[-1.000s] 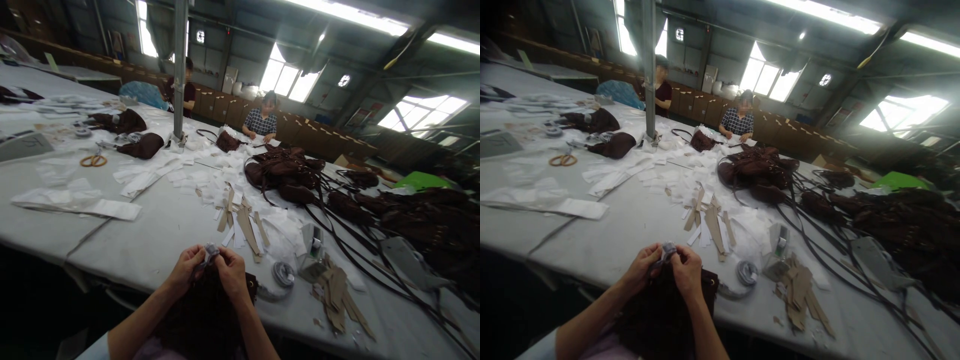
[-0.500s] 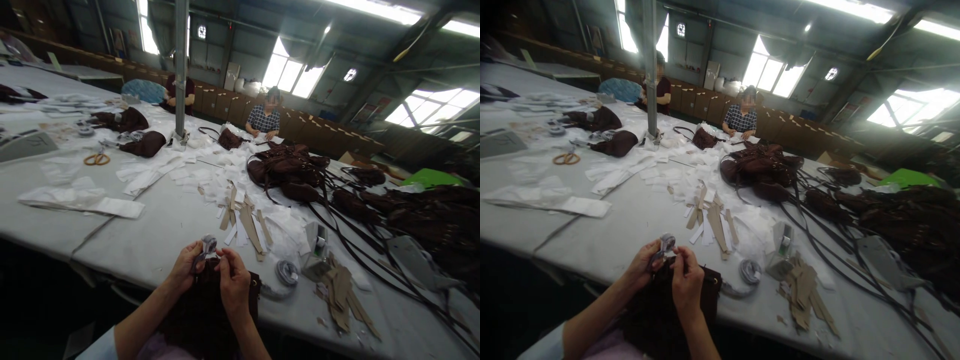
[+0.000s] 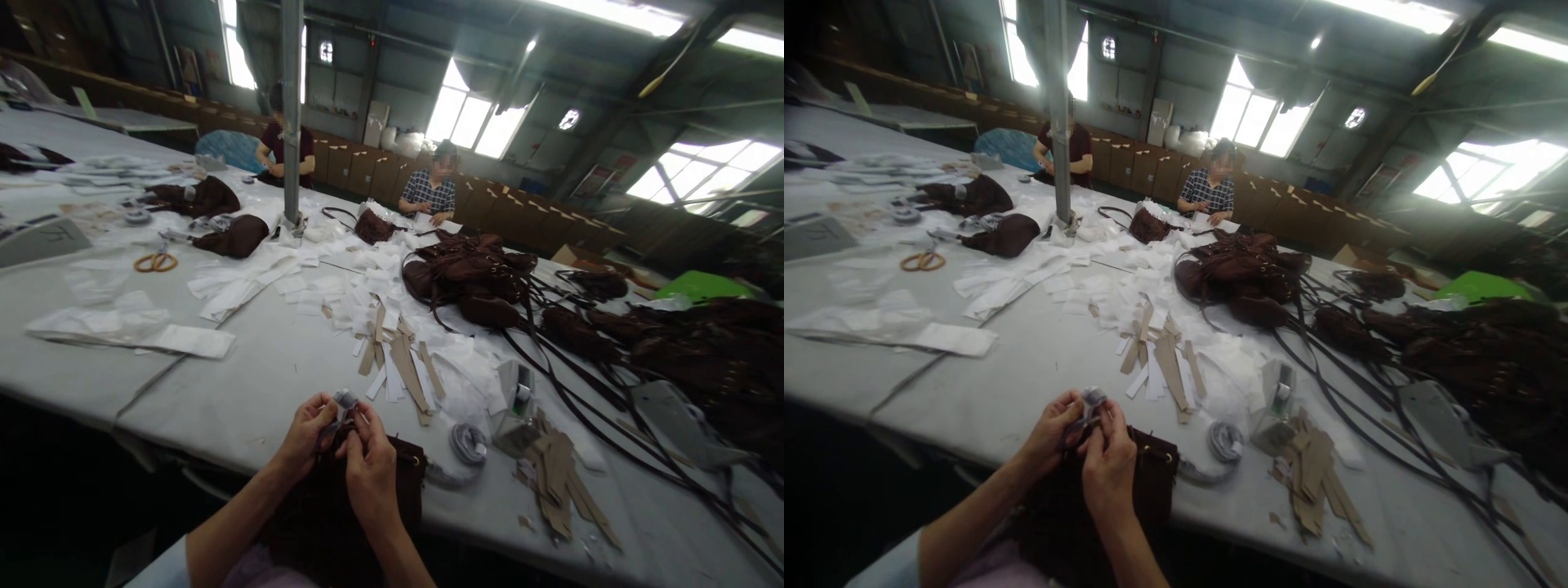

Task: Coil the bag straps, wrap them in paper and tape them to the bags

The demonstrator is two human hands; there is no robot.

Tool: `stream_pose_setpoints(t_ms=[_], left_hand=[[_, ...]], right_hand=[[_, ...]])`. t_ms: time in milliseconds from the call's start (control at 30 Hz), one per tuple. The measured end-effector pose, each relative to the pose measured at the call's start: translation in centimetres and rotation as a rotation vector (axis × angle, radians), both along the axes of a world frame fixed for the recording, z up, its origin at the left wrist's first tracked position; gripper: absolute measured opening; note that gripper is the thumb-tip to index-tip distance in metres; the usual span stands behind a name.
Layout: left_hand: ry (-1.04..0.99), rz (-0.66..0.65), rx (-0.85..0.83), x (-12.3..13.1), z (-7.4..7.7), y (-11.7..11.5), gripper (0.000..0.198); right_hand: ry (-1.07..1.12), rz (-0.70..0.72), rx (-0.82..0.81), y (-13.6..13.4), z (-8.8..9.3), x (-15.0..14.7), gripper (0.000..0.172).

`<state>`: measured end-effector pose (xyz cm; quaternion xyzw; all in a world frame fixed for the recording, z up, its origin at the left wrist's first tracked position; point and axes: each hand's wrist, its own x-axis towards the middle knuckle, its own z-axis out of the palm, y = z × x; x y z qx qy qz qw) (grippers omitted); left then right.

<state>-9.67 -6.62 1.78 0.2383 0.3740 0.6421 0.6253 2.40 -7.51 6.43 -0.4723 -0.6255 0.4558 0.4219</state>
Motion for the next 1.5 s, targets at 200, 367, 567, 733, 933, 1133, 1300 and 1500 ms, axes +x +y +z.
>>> stream_pose_setpoints(t_ms=[200, 367, 567, 733, 933, 1133, 1300, 1500], left_hand=[[0.087, 0.012, 0.026, 0.7, 0.4, -0.4, 0.032], [0.146, -0.023, 0.049, 0.3, 1.2, -0.6, 0.032], [0.090, -0.039, 0.042, 0.6, 1.1, -0.6, 0.033], [0.080, -0.017, 0.029, 0.8, 0.4, -0.6, 0.034], [0.169, -0.049, 0.058, -0.5, 1.7, 0.6, 0.043], [0.268, -0.175, 0.089, -2.3, 3.4, 3.0, 0.053], [0.247, -0.119, 0.080, -3.1, 3.9, 3.8, 0.048], [0.219, -0.129, 0.065, -2.3, 3.5, 2.5, 0.058]], right_hand=[[0.147, 0.017, -0.041, -0.6, -0.4, 0.2, 0.046], [0.139, 0.128, -0.068, -1.2, -0.3, 0.2, 0.056], [-0.017, 0.134, 0.115, -0.9, -0.7, 0.4, 0.062], [-0.178, 0.145, 0.253, -0.8, -1.1, 0.1, 0.067], [0.152, 0.204, -0.031, 0.5, 0.0, -0.4, 0.081], [0.177, 0.330, -0.138, 4.7, 2.8, -0.1, 0.075], [0.364, 0.387, -0.174, 4.9, 2.5, -2.0, 0.089], [0.149, 0.296, -0.127, 5.2, 1.3, -2.9, 0.073]])
